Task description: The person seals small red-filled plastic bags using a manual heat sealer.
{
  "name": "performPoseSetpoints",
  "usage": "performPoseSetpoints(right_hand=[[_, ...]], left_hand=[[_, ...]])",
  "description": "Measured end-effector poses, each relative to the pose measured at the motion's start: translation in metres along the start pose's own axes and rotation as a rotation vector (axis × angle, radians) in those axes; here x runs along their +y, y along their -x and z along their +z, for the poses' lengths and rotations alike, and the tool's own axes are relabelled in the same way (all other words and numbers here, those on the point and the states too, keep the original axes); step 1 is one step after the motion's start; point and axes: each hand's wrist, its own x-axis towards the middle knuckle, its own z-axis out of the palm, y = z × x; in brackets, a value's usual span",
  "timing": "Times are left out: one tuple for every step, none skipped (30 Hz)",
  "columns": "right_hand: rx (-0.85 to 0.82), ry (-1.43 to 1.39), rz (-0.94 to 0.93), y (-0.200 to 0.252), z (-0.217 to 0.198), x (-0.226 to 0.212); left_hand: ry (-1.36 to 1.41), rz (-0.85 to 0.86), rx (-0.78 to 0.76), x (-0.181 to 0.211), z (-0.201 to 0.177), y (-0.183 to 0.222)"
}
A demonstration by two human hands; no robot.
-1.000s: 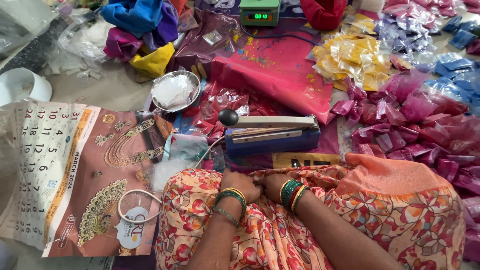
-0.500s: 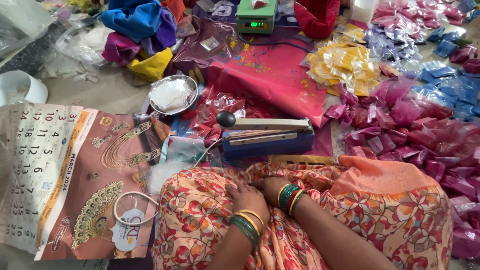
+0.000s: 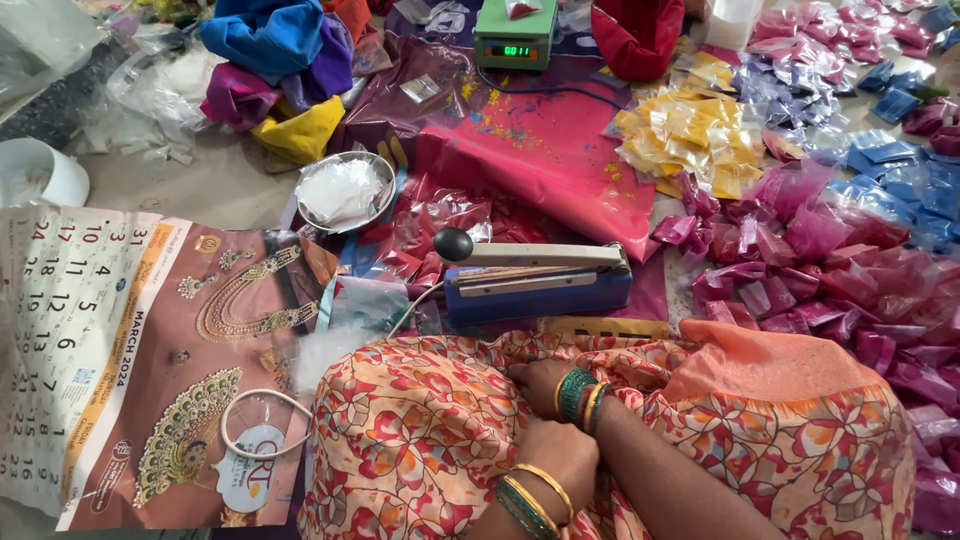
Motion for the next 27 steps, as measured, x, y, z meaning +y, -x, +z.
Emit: performPoseSetpoints(right_hand=[[-0.003, 0.001, -0.001, -0.002, 0.005, 0.003], [0.017, -0.002, -0.012, -0.006, 0.008, 0.005], [0.037, -0.005, -0.024, -0.009, 0.012, 0.007], [0.035, -0.006, -0.024, -0.011, 0.012, 0.008], [0.029, -0.005, -0.026, -0.013, 0.012, 0.01], [0.02, -0.006, -0.027, -0.015, 0.013, 0.011], [0.017, -0.008, -0.025, -0.013, 0.011, 0.006], [0.003, -0.006, 0.011, -0.012, 0.008, 0.001], [-0.01, -0.005, 0.048, -0.011, 0.006, -0.003], [-0.011, -0.005, 0.047, -0.009, 0.0, -0.001], [0.001, 0.01, 0.045, -0.008, -0.002, -0.006], [0.012, 0.025, 0.04, -0.006, 0.0, -0.017], [0.023, 0.041, 0.036, -0.004, 0.001, -0.023], [0.033, 0.055, 0.032, -0.001, 0.002, -0.029], [0.044, 0.069, 0.029, 0.002, 0.004, -0.034], [0.053, 0.081, 0.025, 0.007, 0.009, -0.039], [0.063, 0.092, 0.022, 0.012, 0.013, -0.044], [0.075, 0.104, 0.019, 0.016, 0.016, -0.049], [0.088, 0.116, 0.016, 0.02, 0.022, -0.054], [0.102, 0.127, 0.014, 0.025, 0.028, -0.058], [0.115, 0.138, 0.012, 0.031, 0.033, -0.063], [0.127, 0.151, 0.011, 0.036, 0.042, -0.066], [0.139, 0.164, 0.01, 0.042, 0.05, -0.069], [0.149, 0.179, 0.009, 0.048, 0.057, -0.072], [0.16, 0.193, 0.008, 0.051, 0.068, -0.075], [0.171, 0.207, 0.006, 0.056, 0.079, -0.078], [0.182, 0.221, 0.004, 0.061, 0.089, -0.081]], left_hand=[[0.003, -0.001, -0.001, 0.001, -0.008, 0.007], [0.075, 0.11, -0.001, 0.0, -0.016, 0.014], [0.147, 0.222, 0.001, 0.0, -0.025, 0.021], [0.148, 0.222, -0.001, 0.0, -0.035, 0.03], [0.272, 0.311, 0.129, 0.0, -0.045, 0.04], [0.397, 0.397, 0.258, 0.001, -0.054, 0.05], [0.4, 0.398, 0.255, 0.003, -0.059, 0.052], [0.627, 0.411, 0.307, 0.004, -0.064, 0.054], [0.855, 0.422, 0.357, 0.006, -0.069, 0.056], [0.856, 0.421, 0.356, 0.012, -0.065, 0.051], [0.739, 0.525, 0.594, 0.019, -0.061, 0.046], [0.61, 0.625, 0.825, 0.025, -0.057, 0.041], [0.61, 0.621, 0.824, 0.026, -0.039, 0.03], [0.593, 0.672, 0.773, 0.027, -0.021, 0.019], [0.575, 0.722, 0.721, 0.029, -0.003, 0.007], [0.577, 0.719, 0.716, 0.027, 0.003, 0.005], [0.515, 0.678, 0.748, 0.025, 0.009, 0.002], [0.45, 0.639, 0.779, 0.023, 0.014, -0.001], [0.449, 0.638, 0.774, 0.02, 0.016, -0.001], [0.464, 0.616, 0.803, 0.017, 0.018, -0.002], [0.478, 0.595, 0.833, 0.015, 0.02, -0.003], [0.48, 0.595, 0.829, 0.012, 0.018, -0.002], [0.456, 0.533, 0.846, 0.01, 0.016, -0.001], [0.434, 0.471, 0.864, 0.008, 0.015, -0.001], [0.436, 0.471, 0.86, 0.007, 0.014, -0.003], [0.438, 0.459, 0.874, 0.004, 0.013, -0.005], [0.44, 0.448, 0.887, 0.002, 0.013, -0.006]])
